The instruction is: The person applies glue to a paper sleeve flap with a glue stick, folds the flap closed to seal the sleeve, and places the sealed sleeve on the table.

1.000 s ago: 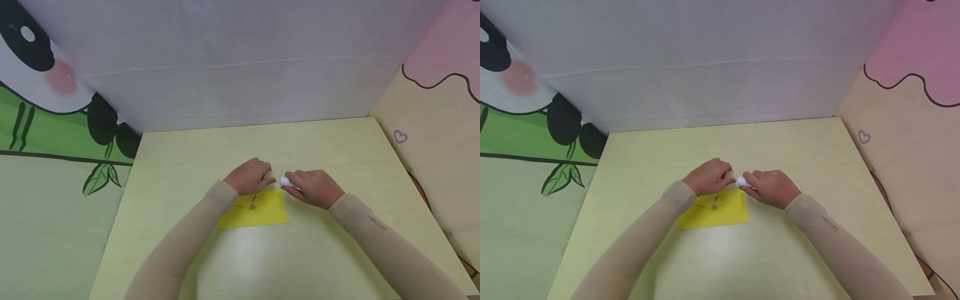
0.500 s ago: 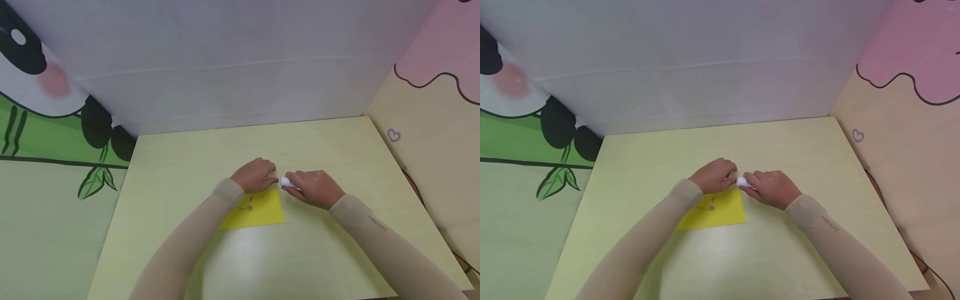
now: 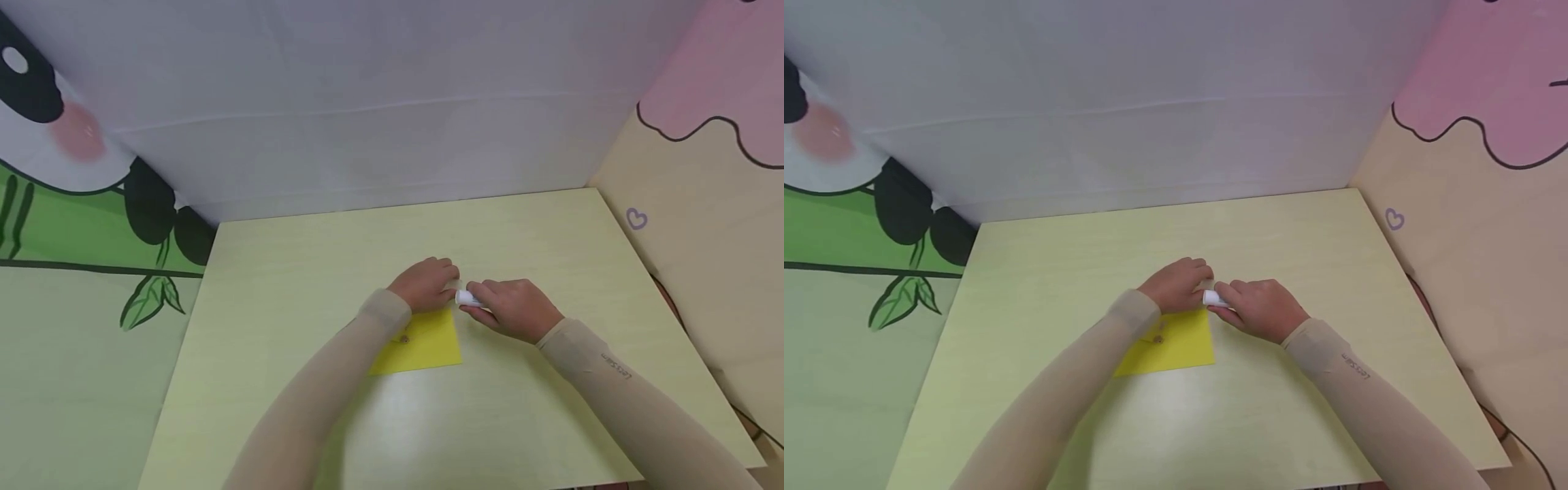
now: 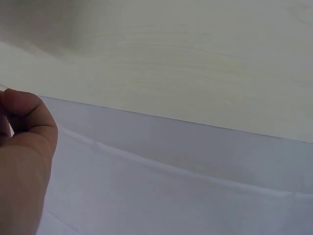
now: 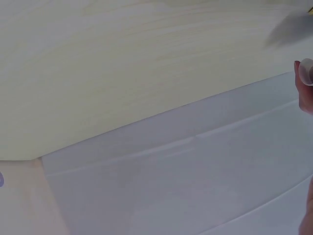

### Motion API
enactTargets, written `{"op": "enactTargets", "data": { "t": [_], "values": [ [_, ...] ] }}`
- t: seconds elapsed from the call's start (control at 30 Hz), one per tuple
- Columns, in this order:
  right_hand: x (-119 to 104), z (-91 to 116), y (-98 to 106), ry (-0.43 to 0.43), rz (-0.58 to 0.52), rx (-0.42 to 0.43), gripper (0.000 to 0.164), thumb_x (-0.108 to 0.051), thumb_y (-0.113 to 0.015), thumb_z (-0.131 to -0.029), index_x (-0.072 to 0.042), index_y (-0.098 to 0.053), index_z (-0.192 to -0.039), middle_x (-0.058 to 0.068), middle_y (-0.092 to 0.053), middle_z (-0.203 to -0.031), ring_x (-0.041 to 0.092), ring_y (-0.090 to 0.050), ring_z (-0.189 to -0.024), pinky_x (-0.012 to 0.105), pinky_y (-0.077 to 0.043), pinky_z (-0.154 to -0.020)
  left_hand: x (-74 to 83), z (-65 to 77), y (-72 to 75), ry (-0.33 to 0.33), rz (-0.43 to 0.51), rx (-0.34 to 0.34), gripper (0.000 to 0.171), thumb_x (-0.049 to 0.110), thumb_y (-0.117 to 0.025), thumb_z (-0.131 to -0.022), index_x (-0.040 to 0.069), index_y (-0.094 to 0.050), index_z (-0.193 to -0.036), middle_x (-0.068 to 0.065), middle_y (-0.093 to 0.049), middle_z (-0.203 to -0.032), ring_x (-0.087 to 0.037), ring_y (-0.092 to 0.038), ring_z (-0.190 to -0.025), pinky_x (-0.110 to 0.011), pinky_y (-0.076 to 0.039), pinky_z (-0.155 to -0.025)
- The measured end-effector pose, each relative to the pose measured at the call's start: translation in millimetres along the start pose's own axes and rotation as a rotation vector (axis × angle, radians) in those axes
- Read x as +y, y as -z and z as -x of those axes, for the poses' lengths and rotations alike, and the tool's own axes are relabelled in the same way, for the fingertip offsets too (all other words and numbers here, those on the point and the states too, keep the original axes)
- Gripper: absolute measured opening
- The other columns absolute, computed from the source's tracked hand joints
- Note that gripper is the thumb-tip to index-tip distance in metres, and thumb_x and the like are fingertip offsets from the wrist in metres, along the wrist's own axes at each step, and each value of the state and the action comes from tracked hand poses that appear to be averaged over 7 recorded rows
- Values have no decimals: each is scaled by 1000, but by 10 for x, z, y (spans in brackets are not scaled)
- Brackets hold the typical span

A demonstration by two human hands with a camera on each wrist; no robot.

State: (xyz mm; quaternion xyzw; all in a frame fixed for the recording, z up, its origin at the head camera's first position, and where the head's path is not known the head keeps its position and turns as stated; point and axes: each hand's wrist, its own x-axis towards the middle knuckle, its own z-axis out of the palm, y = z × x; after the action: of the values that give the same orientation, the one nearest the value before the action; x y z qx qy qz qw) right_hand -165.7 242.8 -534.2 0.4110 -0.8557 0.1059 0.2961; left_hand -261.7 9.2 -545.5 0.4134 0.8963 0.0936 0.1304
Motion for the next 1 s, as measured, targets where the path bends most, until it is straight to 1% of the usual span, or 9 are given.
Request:
{"op": "enactTargets", "data": {
  "t": [0.2,0.37,0.6,0.83,1.0],
  "values": [
    [-4,19,6,-1,3,-2,52,-48,-37,-129,-8,-64,-113,-3,-54,-67,4,-31,-58,20,-33,-49,37,-65,-60,13,-1,-1,29,27,-65,-121,14,-76,-145,-2,-77,-135,-25,-66,-113,-38,-59,-108],
    [2,48,16,-5,1,-10,53,-49,-35,-129,-7,-63,-112,-3,-53,-67,4,-29,-59,19,-31,-49,74,-121,-109,-11,-7,17,26,24,-66,-121,14,-78,-141,-2,-77,-133,-26,-68,-112,-38,-60,-106],
    [4,53,52,-15,4,-24,53,-50,-37,-129,-7,-64,-115,-2,-58,-70,6,-35,-58,23,-41,-48,114,-213,-170,-24,-70,9,26,28,-61,-123,18,-78,-141,1,-77,-134,-26,-66,-108,-37,-59,-102],
    [7,62,72,-10,0,1,53,-48,-36,-129,-8,-67,-115,-1,-60,-69,5,-35,-57,24,-41,-47,159,-235,-189,-44,-105,26,25,29,-63,-123,22,-80,-139,2,-78,-130,-25,-64,-101,-36,-58,-93],
    [9,67,78,-14,2,-3,54,-48,-36,-129,-7,-64,-110,0,-57,-67,5,-32,-56,24,-40,-46,196,-219,-204,-46,-142,28,24,32,-66,-121,27,-82,-139,2,-73,-124,-23,-60,-97,-33,-52,-86]
  ]
}}
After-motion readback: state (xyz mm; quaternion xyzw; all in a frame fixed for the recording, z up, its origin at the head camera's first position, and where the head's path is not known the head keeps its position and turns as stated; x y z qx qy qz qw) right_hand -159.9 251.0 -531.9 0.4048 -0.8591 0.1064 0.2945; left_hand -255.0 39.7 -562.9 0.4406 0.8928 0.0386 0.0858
